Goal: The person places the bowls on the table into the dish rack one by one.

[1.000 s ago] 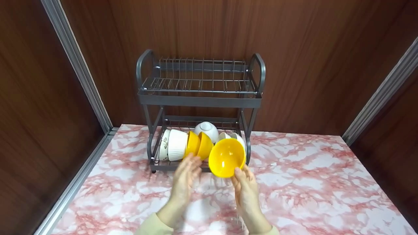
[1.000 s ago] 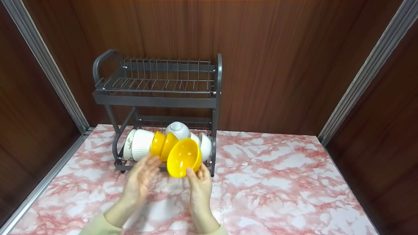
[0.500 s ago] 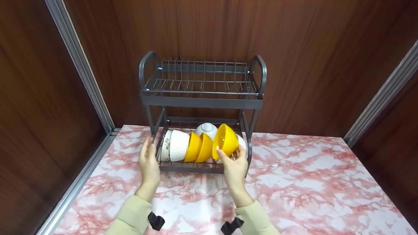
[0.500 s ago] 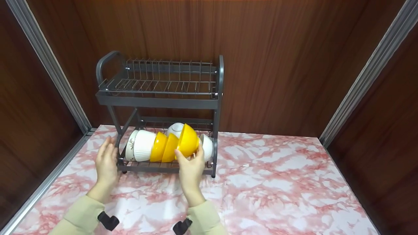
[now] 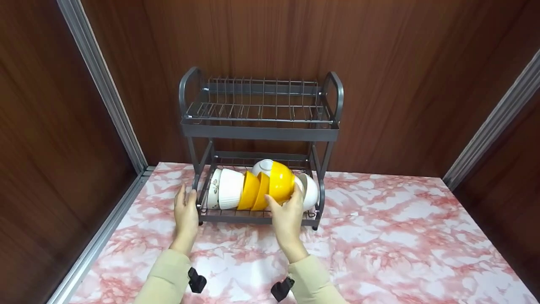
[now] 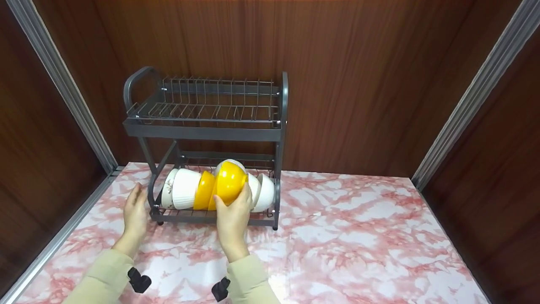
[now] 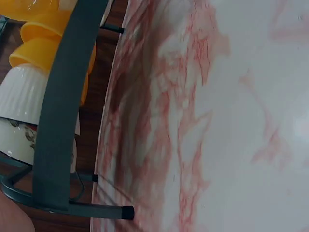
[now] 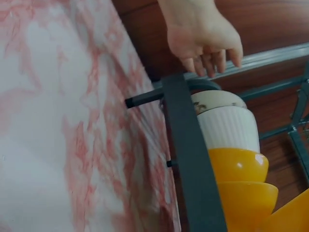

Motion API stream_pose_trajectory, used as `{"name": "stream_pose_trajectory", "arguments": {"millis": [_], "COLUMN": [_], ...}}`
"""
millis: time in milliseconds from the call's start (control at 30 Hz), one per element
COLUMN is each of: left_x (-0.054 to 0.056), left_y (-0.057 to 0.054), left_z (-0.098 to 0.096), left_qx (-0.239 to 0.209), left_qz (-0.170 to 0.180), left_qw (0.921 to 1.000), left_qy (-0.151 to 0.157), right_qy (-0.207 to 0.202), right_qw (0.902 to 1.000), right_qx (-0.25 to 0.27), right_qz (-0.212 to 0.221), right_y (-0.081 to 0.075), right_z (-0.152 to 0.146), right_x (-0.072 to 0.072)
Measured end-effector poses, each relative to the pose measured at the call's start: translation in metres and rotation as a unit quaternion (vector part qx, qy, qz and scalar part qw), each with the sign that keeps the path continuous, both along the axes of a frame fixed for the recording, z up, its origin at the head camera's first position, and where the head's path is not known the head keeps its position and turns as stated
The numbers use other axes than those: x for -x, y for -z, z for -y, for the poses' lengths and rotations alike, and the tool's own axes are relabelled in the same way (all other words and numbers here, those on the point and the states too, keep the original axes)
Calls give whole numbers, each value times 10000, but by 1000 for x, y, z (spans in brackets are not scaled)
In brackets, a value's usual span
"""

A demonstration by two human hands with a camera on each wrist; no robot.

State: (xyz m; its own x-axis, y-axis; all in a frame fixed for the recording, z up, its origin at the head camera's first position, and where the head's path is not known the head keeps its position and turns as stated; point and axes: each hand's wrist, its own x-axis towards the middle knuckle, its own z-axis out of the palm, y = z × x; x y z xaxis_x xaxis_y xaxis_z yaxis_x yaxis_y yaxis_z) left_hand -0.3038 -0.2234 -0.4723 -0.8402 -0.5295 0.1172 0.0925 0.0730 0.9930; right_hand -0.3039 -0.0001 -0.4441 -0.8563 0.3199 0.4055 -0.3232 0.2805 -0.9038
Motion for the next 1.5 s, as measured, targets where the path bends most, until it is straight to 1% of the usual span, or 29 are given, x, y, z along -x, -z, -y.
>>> {"name": "stream_pose_trajectory", "arguments": {"millis": [100, 200, 300, 433, 600, 733, 833, 1000, 1067, 1167, 1267, 1300, 1367, 1500], "left_x": [2, 4, 5, 7, 9, 8, 8, 9, 10, 10, 10, 10, 10, 11], "left_y": [4, 6, 7, 9, 10, 10, 10, 11, 12, 13, 13, 13, 13, 12], "left_z": [2, 4, 4, 5, 4, 4, 3, 2, 2, 1, 2, 2, 2, 4], "left_qx": [51, -17, -55, 23, 26, -23, -57, -126, -154, -178, -187, -200, -223, -231], "left_qz": [192, 333, 445, 500, 450, 424, 456, 406, 352, 330, 382, 406, 444, 429], "left_qw": [9997, 9991, 9984, 9982, 9984, 9985, 9983, 9984, 9986, 9986, 9983, 9982, 9980, 9982], "left_qy": [117, 248, 343, 345, 338, 346, 367, 367, 357, 366, 395, 402, 403, 362], "right_qy": [271, 485, 626, 734, 767, 822, 937, 1162, 1160, 1058, 938, 925, 934, 1022], "right_qw": [9976, 9936, 9917, 9897, 9874, 9841, 9780, 9616, 9567, 9524, 9476, 9466, 9455, 9451], "right_qx": [-577, -914, -1051, -1190, -1354, -1572, -1865, -2485, -2665, -2811, -2928, -2950, -2982, -3015], "right_qz": [-286, -453, -388, -298, -277, -117, -42, 24, 172, 528, 863, 914, 914, 733], "right_y": [5, 7, 7, 4, -2, -9, -15, -25, -27, -26, -19, -16, -12, -8], "right_z": [4, 7, 9, 11, 11, 10, 10, 9, 10, 11, 13, 14, 15, 19], "right_x": [0, 1, 3, 5, 10, 13, 16, 18, 17, 17, 17, 18, 19, 21]}}
